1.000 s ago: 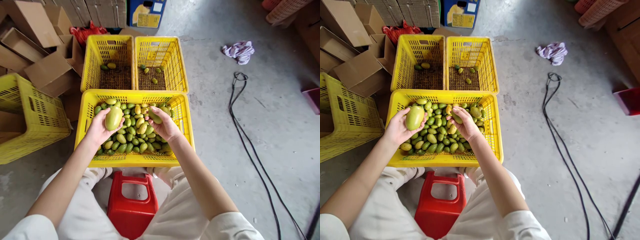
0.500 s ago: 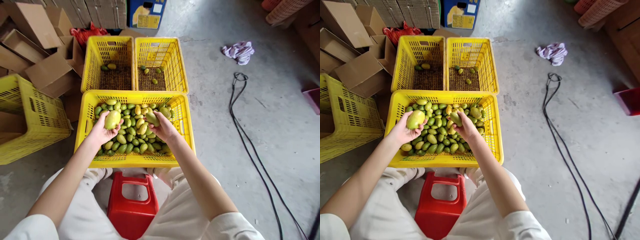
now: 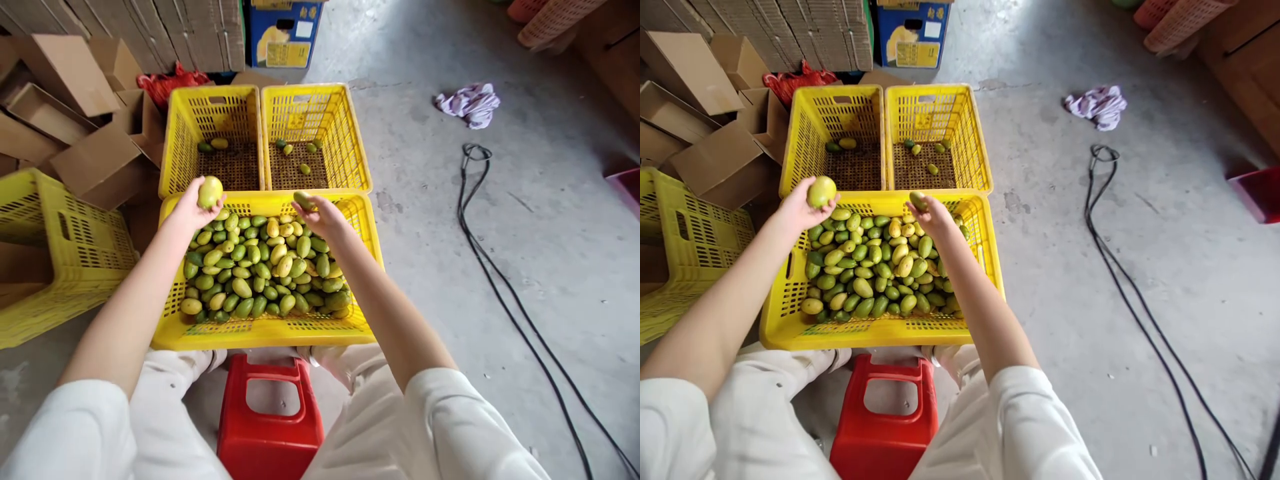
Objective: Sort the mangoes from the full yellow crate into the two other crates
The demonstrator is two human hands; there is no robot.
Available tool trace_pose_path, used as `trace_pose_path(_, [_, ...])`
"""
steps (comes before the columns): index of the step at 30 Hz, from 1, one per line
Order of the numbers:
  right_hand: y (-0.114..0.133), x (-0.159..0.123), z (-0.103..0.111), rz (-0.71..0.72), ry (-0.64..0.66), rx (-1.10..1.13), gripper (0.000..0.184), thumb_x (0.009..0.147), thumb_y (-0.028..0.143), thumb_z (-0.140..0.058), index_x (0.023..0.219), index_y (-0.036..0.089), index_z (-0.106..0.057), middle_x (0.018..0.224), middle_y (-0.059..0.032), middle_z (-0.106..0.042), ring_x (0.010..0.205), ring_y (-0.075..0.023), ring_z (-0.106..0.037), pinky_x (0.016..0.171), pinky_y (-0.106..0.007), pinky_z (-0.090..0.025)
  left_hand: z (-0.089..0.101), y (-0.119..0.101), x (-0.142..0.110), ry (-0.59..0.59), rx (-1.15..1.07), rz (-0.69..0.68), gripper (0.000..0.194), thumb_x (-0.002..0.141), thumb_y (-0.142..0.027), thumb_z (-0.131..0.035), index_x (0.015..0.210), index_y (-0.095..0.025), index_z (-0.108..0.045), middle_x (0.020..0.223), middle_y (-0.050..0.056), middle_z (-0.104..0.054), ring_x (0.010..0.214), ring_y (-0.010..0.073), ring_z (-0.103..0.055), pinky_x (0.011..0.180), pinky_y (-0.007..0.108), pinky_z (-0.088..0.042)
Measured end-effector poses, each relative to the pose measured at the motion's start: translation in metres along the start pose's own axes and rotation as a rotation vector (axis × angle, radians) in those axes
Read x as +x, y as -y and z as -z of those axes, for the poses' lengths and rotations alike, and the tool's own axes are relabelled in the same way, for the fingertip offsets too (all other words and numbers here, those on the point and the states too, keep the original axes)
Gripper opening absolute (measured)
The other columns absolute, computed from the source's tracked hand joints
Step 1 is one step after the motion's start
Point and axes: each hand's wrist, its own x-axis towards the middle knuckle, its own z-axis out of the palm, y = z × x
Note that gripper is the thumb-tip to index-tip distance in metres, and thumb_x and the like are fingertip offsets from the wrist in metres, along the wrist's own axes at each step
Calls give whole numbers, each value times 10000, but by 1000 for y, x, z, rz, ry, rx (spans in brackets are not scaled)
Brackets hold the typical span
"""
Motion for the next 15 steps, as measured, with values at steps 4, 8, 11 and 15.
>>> trace_pose_path(4, [22,33,-30,99,25,62,156,1029,120,-528,1092,259,-560,1214,-75,-707,1125,-134,-780,876,-210,-683,-29,-25,26,28,-55,-189,366,1163,-400,-520,1505,-279,-561,1346,-23,-757,1348,158,-596,1076,327,-573])
trace_pose_path(8, [21,48,-21,107,-4,24,187,976,119,-598,1102,256,-579,1190,-66,-726,1127,-159,-777,905,-268,-679,-29,-19,45,34,111,-267,450,1118,-352,-554,1536,-185,-549,1546,84,-693,1438,172,-578,1191,364,-513])
trace_pose_path(11, [11,46,12,138,1,-114,113,998,154,-607,1070,241,-609,1087,-48,-780,1024,-149,-779,913,-272,-667,-11,8,49,58,261,-334,403,1014,-433,-692,1371,-248,-670,1512,85,-731,1453,240,-608,1185,438,-519])
trace_pose_path(15, [-7,30,73,97,-28,-471,48,1005,193,-655,1049,202,-673,957,-40,-794,853,-141,-753,822,-243,-642,24,70,37,117,785,-406,232,997,-427,-687,1124,-234,-701,1207,88,-819,1237,278,-723,1130,488,-552])
